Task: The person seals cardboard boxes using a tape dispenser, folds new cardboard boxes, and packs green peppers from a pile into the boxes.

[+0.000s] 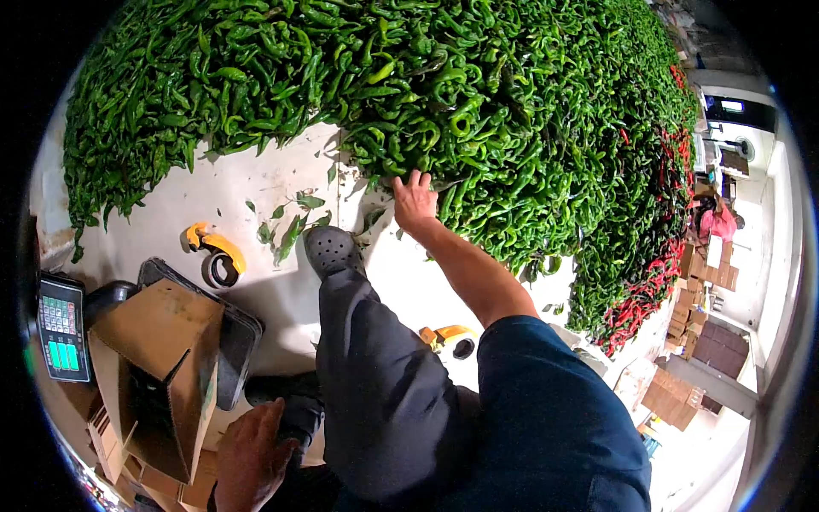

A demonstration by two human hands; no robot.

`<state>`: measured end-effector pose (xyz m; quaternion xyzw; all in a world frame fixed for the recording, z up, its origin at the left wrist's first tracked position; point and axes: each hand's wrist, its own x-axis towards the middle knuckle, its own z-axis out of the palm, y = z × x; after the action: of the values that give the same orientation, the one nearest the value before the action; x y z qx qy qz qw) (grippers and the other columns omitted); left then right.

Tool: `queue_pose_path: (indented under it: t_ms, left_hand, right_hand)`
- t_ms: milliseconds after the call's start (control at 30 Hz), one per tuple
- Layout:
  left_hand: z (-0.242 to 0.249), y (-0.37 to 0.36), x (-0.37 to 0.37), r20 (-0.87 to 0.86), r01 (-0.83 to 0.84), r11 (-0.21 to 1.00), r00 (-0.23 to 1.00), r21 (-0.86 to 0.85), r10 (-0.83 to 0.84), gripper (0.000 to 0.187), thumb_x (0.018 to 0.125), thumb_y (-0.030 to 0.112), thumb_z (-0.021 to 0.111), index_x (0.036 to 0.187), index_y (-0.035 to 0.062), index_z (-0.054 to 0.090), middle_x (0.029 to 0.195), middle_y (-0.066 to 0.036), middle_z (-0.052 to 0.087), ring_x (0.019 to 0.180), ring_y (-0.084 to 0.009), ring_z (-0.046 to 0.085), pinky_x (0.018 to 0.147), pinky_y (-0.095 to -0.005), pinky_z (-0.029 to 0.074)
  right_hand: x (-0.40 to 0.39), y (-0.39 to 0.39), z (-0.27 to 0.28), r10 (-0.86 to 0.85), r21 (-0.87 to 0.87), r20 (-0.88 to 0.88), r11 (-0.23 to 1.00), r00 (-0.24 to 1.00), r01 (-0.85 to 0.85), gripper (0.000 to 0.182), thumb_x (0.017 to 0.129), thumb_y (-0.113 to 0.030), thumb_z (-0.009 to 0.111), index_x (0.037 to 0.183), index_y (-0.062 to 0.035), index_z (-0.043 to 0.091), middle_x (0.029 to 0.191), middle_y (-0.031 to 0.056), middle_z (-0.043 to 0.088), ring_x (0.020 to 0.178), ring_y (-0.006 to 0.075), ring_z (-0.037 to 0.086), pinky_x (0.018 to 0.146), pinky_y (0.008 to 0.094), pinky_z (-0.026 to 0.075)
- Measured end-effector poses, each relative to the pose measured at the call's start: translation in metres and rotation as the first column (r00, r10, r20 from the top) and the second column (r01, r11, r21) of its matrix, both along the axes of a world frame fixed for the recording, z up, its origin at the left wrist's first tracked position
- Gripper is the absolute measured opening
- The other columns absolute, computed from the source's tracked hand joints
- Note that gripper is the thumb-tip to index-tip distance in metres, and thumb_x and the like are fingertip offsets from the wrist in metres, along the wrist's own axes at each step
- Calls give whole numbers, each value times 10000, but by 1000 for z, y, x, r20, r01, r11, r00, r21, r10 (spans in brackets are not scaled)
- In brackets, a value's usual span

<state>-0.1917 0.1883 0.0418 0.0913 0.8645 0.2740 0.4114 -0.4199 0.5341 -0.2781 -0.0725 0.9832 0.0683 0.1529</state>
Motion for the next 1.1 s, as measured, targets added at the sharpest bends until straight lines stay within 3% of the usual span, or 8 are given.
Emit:
queue_pose_path:
  t_ms: [200, 333, 533, 633, 700, 733, 867, 1100]
  left_hand:
    - [3, -2, 5, -73, -14, 1000, 997, 25, 16, 631, 813, 189, 780, 1348, 10, 498, 1221, -237, 605, 1132, -383, 613, 958, -475, 483]
    - [0, -4, 12, -114, -32, 999, 993, 42, 37, 628, 821, 189, 773, 1357, 12, 497, 1203, -228, 611, 1111, -383, 619, 951, -480, 488]
    - [16, 0, 8, -83, -55, 998, 995, -1, 55, 636, 871, 228, 719, 1408, 9, 457, 1213, -216, 617, 1127, -386, 603, 982, -473, 474]
    - [24, 1, 14, -97, -54, 998, 994, -23, 51, 608, 884, 227, 705, 1404, 16, 470, 1246, -207, 608, 1173, -385, 575, 1018, -462, 451]
    - [27, 2, 23, -139, -32, 999, 990, -28, 28, 555, 911, 227, 665, 1396, 28, 484, 1256, -196, 596, 1170, -366, 576, 1020, -455, 449]
    - [28, 2, 26, -162, -23, 999, 987, -32, 17, 529, 925, 227, 645, 1392, 34, 491, 1262, -191, 589, 1168, -356, 576, 1020, -452, 447]
    - [38, 6, 26, -181, -26, 1000, 983, 3, 27, 488, 929, 177, 623, 1382, 37, 510, 1240, -196, 601, 1160, -356, 587, 1018, -451, 452]
    - [52, 3, 34, -164, 192, 978, 965, -80, -203, 457, 931, 116, 583, 1370, 10, 517, 1143, -227, 638, 1089, -363, 629, 955, -458, 489]
  right_hand:
    - [17, 24, -4, 68, -101, -86, 992, 994, -77, 387, 806, -96, 635, 1185, -129, 560, 1302, 241, 441, 1197, 423, 468, 767, 478, 575]
    - [2, 22, -3, 107, 42, 65, 993, 992, -110, 430, 835, -107, 628, 1257, -165, 568, 1281, 196, 470, 1190, 404, 487, 772, 463, 585]
    - [3, 54, 37, 111, -278, -79, 952, 991, -129, 323, 800, -61, 620, 1100, -165, 676, 1133, 164, 557, 1091, 376, 557, 855, 460, 545]
    - [-7, 79, 67, 2, -470, 139, 881, 990, 64, 359, 765, 11, 649, 1088, -141, 688, 1131, 118, 579, 1070, 320, 580, 894, 423, 524]
    - [-16, 91, 89, -49, -587, 256, 785, 965, 196, 353, 753, 64, 669, 1057, -113, 693, 1086, 69, 641, 966, 215, 635, 781, 357, 562]
    - [-24, 93, 109, -123, -645, 473, 625, 872, 439, 369, 748, 101, 670, 1068, -82, 679, 992, 56, 682, 838, 165, 665, 675, 296, 578]
    - [-39, 75, 177, 37, -701, 714, 47, 700, 712, 480, 727, 180, 614, 1158, -31, 642, 921, 59, 693, 690, 154, 669, 628, 281, 586]
    - [-56, -60, 241, 513, -603, 558, -289, 652, 744, 576, 648, 113, 576, 1206, -26, 545, 914, 122, 624, 692, 202, 645, 478, 283, 469]
